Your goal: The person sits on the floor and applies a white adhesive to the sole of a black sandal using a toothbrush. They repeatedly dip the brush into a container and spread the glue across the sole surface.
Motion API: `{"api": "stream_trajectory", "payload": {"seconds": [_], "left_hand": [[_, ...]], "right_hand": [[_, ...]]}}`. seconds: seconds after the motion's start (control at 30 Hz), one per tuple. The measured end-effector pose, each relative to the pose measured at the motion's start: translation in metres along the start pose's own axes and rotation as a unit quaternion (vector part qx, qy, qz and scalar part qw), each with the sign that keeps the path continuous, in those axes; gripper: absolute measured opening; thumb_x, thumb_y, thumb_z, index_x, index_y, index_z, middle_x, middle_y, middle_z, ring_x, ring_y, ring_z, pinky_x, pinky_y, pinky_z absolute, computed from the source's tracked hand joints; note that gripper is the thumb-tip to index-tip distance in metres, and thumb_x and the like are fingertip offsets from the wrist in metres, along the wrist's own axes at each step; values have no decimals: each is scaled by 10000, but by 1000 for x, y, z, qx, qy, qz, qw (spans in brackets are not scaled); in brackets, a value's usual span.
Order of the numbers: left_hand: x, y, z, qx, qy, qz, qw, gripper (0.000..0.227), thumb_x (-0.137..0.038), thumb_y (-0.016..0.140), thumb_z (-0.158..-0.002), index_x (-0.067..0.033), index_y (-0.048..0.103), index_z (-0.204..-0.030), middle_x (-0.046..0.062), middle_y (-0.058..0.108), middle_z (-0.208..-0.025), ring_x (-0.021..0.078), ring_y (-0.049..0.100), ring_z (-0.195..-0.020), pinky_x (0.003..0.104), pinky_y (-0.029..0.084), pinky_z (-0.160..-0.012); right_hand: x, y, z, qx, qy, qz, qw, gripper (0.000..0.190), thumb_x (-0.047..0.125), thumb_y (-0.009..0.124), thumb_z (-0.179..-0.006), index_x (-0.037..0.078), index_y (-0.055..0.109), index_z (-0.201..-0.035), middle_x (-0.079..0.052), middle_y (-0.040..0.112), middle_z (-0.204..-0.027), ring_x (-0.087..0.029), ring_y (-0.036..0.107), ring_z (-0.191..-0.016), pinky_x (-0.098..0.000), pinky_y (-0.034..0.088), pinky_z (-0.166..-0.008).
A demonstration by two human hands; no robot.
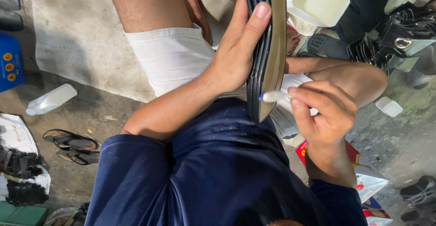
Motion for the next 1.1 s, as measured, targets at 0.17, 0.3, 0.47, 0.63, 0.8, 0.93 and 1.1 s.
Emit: {"api": "stream_trajectory", "payload": {"seconds": [0.17, 0.3, 0.47, 0.63, 0.8, 0.93, 1.1], "left_hand": [[-4, 7, 4, 33, -58, 64, 996, 636, -363, 418, -1173, -48, 166, -1664, 116, 604, -1244, 153, 611, -1074, 310, 542, -939], [-5, 10, 1, 53, -12, 63, 996, 592, -381, 422, -1209, -85, 130, -1631, 76, 591, -1252, 108, 602, -1127, 263, 528, -1013], [4, 7, 0, 39, -65, 116, 990, 518, -388, 440, -1187, -77, 245, -1552, 96, 627, -1121, 131, 629, -982, 276, 557, -889], [17, -1, -10, 9, -104, 151, 983, 399, -412, 467, -1187, -59, 458, -1374, 118, 676, -1044, 172, 674, -916, 318, 578, -811], [26, -6, -13, -15, -135, 187, 973, 437, -410, 458, -1108, -47, 463, -1353, 135, 687, -1013, 200, 704, -868, 343, 608, -757], [33, -6, -17, -36, -148, 227, 962, 426, -419, 506, -1132, -63, 463, -1362, 137, 682, -1012, 205, 696, -853, 352, 599, -749], [39, -5, -15, -9, -227, 257, 939, 473, -467, 493, -1034, -118, 469, -1351, 113, 669, -990, 185, 681, -807, 360, 584, -674]], "right_hand": [[1, -3, -4, -13, 42, 22, 999, 91, 28, 743, -1045, -12, 732, -1126, -144, 726, -954, -201, 677, -750, -276, 524, -677], [3, -3, -7, -46, 40, 38, 997, 86, 33, 734, -1028, -6, 715, -1103, -149, 710, -999, -229, 683, -794, -296, 538, -702], [0, 4, -5, -13, 15, 2, 1000, 87, 46, 749, -993, 14, 711, -1064, -144, 700, -998, -244, 681, -830, -326, 548, -734], [-3, 4, 1, 20, -1, -8, 1000, 80, 46, 766, -1007, 30, 734, -1079, -131, 706, -1017, -222, 681, -834, -298, 545, -726], [-1, 2, 3, 35, -4, 4, 999, 93, 60, 758, -956, 34, 732, -1041, -133, 699, -979, -244, 678, -827, -323, 546, -725], [2, -1, 3, 50, -16, 28, 998, 89, 72, 779, -964, 54, 748, -1046, -127, 708, -996, -245, 683, -848, -324, 535, -745], [3, -10, -7, 72, -40, 27, 996, 90, 81, 786, -942, 49, 756, -1021, -137, 706, -958, -242, 691, -809, -306, 533, -703]]}}
Point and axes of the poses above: each hand's wrist, its own z-axis away from the middle knuckle, its own y-axis out of the palm, x = y × z, the point moved 2 cm from there along -z, towards the middle knuckle
